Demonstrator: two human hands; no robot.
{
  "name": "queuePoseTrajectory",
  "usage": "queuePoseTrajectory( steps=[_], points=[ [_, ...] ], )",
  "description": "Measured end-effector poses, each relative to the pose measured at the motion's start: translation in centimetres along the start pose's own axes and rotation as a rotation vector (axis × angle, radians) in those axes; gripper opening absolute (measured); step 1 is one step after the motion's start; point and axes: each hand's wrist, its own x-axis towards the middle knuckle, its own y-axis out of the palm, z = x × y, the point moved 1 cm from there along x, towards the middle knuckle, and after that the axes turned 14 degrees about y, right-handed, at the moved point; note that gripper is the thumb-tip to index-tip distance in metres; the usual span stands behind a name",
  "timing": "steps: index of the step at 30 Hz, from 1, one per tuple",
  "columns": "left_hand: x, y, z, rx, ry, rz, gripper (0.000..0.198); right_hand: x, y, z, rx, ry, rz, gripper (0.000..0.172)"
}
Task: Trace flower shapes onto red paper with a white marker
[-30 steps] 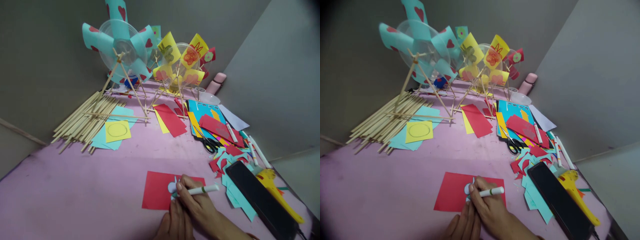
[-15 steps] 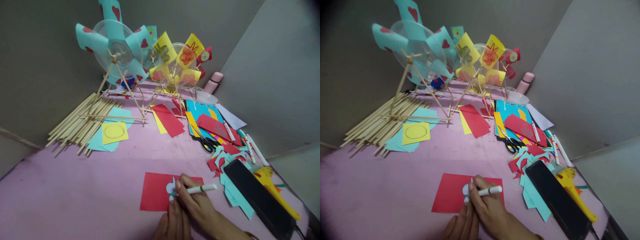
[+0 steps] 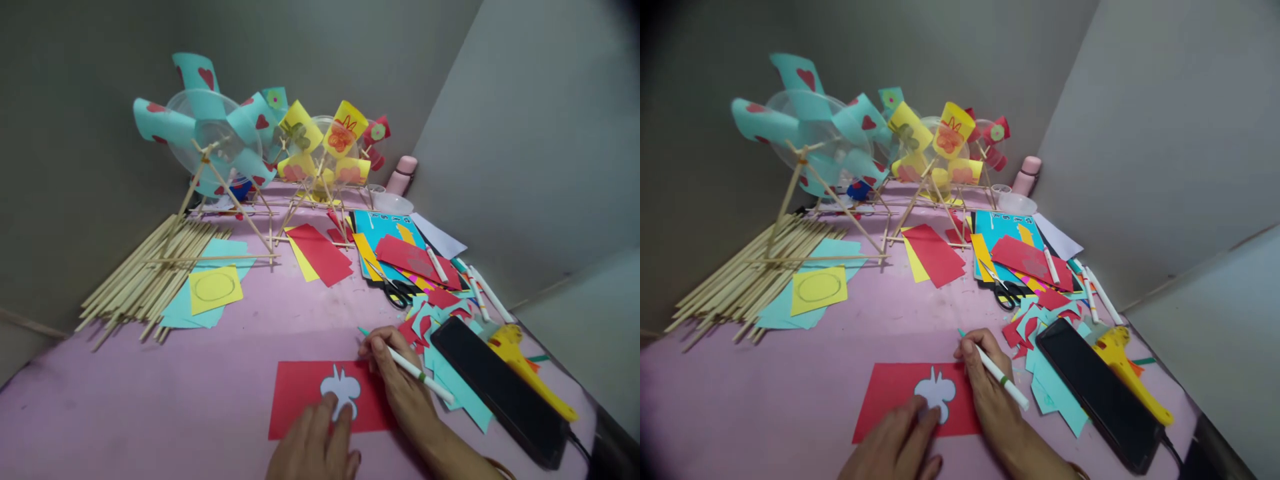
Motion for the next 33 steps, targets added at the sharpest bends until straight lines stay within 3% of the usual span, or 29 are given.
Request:
queuePoseTrajectory(
  steps=[6, 18, 29, 32, 33],
  points=[
    [1.8, -1.7, 3.4, -0.204, -0.238, 0.145, 0.037, 0.4, -0.1, 0.1, 0.003, -0.07, 0.024, 0.032],
    [5.7, -2.6, 3.5, -0.398, -0.515, 0.62, 0.014, 0.8, -0.9, 1.0, -0.06, -0.236, 0.003, 0.031],
    [5.0, -2.3, 3.4, -0.454, -0.519, 0.535, 0.009, 0.9, -1.0, 1.3, -0.03, -0.274, 0.038, 0.018],
    [4.8, -2.1, 3.3, -0.461, -0.528, 0.497, 0.01, 1.2, -0.9, 1.2, -0.03, -0.25, 0.106, 0.004],
    [4.8, -2.1, 3.3, -0.463, -0.533, 0.484, 0.01, 1.2, -0.9, 1.2, -0.037, -0.245, 0.141, 0.007]
  ],
)
